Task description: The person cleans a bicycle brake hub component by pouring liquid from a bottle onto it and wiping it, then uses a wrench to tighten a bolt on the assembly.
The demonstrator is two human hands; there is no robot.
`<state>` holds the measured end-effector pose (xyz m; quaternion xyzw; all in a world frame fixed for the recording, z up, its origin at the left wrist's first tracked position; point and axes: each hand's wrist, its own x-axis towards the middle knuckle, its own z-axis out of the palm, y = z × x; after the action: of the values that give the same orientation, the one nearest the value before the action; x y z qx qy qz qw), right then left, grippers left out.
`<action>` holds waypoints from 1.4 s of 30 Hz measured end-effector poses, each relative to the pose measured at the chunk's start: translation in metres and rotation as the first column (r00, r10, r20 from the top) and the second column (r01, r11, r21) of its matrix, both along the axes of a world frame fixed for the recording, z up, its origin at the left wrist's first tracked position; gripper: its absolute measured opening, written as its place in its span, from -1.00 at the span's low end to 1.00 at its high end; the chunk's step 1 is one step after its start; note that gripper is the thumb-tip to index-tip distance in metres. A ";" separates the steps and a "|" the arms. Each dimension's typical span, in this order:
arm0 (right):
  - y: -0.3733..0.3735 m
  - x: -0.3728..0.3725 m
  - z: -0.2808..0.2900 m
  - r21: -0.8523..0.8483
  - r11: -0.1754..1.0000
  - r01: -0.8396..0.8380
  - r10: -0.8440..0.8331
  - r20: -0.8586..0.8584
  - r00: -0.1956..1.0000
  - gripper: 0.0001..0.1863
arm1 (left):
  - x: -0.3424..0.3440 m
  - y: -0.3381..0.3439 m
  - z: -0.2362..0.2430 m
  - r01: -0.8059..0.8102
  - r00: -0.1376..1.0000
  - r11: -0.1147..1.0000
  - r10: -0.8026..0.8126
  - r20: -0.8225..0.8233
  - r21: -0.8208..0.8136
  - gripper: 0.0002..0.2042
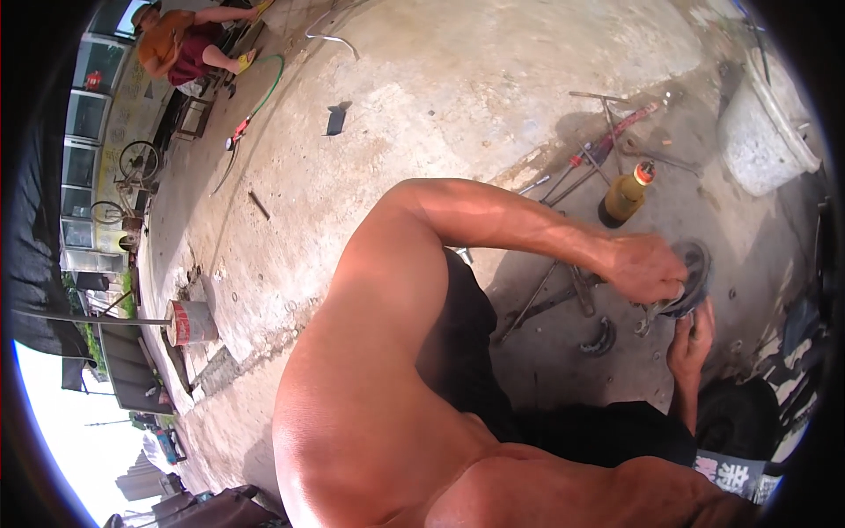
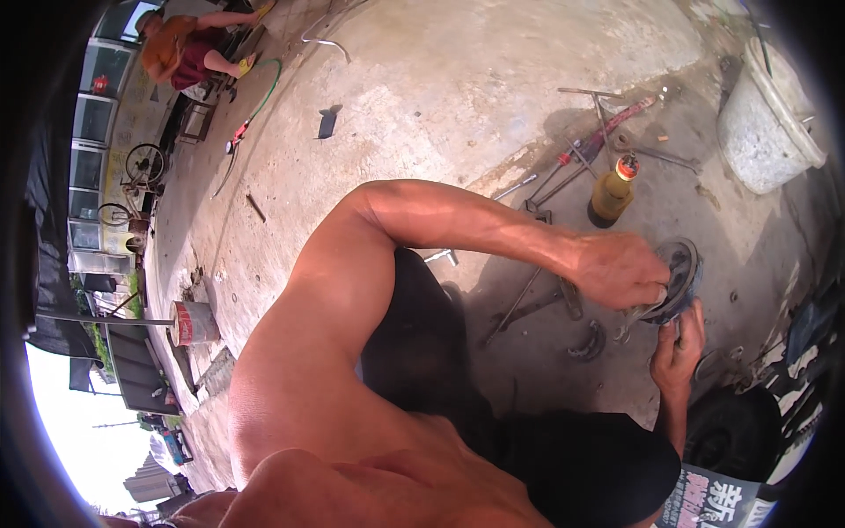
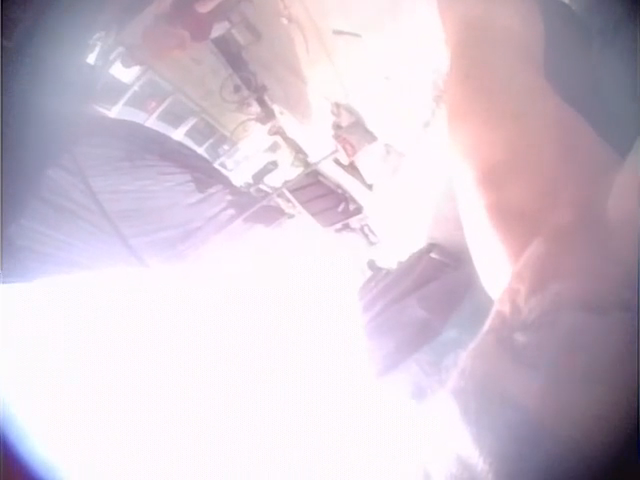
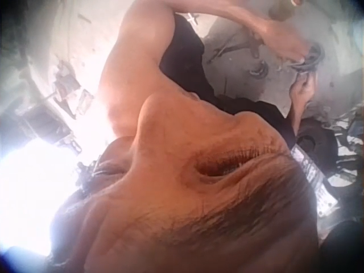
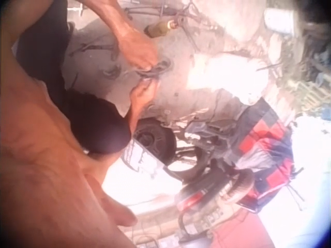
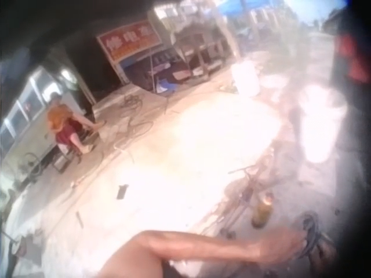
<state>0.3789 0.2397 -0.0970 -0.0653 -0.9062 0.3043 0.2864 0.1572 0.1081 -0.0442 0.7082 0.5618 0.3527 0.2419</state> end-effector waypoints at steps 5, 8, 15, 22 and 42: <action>-0.014 -0.014 0.024 -0.041 0.996 -0.082 0.083 0.022 0.996 -0.79 | 0.001 -0.010 0.004 -0.069 0.978 0.965 0.115 0.172 -0.254 -0.69; -0.023 -0.015 0.025 -0.109 0.986 -0.128 0.136 0.073 0.988 -0.79 | -0.005 -0.018 0.002 0.016 0.999 0.982 -0.008 0.044 -0.187 -0.72; -0.025 0.008 0.015 -0.703 0.706 0.084 0.060 0.178 0.982 -0.66 | -0.006 0.003 0.018 0.299 0.949 0.952 -0.291 -0.124 0.056 -0.84; -0.023 -0.020 0.000 -0.938 0.324 -0.121 0.320 -0.012 0.947 -0.57 | -0.018 -0.016 0.028 0.086 0.994 0.996 -0.087 -0.064 -0.015 -0.81; -0.010 0.021 -0.044 -0.978 0.190 -0.084 0.101 -0.065 0.993 -0.57 | -0.001 0.021 -0.005 0.218 0.627 0.702 0.431 0.649 -0.678 -0.70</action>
<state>0.4003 0.2295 -0.1406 -0.1796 -0.5120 0.8255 0.1551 0.1559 0.1288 -0.0491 0.3000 0.5364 0.3929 0.6840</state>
